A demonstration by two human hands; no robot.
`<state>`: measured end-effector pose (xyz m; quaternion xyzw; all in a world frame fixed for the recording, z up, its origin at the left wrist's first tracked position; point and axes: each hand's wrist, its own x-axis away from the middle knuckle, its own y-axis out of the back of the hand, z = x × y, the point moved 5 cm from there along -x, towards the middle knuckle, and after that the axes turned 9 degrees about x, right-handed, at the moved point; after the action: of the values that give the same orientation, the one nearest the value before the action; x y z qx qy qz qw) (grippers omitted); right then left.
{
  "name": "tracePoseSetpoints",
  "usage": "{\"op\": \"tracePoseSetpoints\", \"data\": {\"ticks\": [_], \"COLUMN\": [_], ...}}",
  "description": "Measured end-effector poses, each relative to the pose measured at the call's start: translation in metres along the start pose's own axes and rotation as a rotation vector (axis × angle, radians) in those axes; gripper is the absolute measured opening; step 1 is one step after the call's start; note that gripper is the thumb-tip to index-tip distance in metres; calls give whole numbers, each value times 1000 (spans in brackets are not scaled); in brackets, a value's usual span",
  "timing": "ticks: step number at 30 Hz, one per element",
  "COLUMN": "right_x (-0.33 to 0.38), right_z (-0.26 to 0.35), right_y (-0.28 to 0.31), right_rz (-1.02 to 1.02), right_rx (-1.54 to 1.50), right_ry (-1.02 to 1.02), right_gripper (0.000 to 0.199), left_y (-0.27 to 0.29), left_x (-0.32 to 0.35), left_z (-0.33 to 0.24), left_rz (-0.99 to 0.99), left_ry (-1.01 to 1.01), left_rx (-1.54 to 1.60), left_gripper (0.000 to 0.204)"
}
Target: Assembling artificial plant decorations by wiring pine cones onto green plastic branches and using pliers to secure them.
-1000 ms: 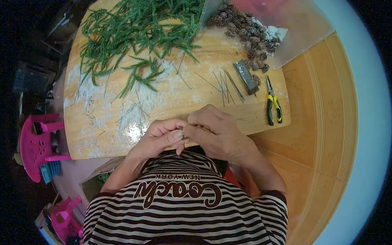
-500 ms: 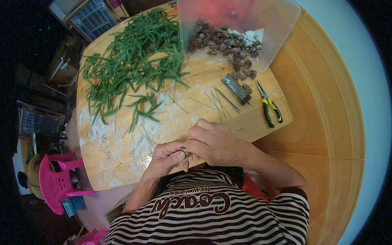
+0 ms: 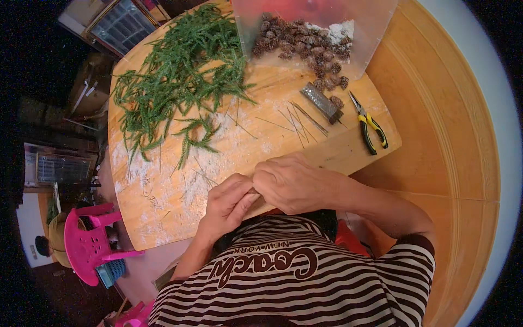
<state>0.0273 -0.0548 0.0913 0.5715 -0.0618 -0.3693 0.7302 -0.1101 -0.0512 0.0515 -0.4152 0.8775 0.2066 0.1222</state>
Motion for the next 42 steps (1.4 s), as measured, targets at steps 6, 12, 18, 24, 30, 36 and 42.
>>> {"op": "tracePoseSetpoints", "data": {"ticks": [6,12,18,24,30,36,42], "right_x": [12,18,23,14,-1,2,18], "right_z": [-25,-41,-39,-43,-33,-22,-34], "right_y": [-26,-36,-6,-14,-24,-13,3], "right_rz": [-139,14,30,150,190,-49,-315], "right_rx": [-431,-843,-894,-865,-747,-611,-660], "right_ry": [-483,-732,-749,-753,-562,-390,-649], "right_gripper": [18,27,29,33,34,28,12], "left_y": [-3,0,14,7,1,-1,4], "left_x": [-6,-13,-2,1,1,0,6], "left_z": [6,10,5,2,-3,-4,2], "left_rz": [-111,-162,-291,-265,-255,-233,-295], "left_ry": [-180,-157,-17,21,6,8,120], "left_rx": [-468,-457,-348,-146,-139,-44,127], "left_gripper": [26,28,28,25,24,21,20]}}
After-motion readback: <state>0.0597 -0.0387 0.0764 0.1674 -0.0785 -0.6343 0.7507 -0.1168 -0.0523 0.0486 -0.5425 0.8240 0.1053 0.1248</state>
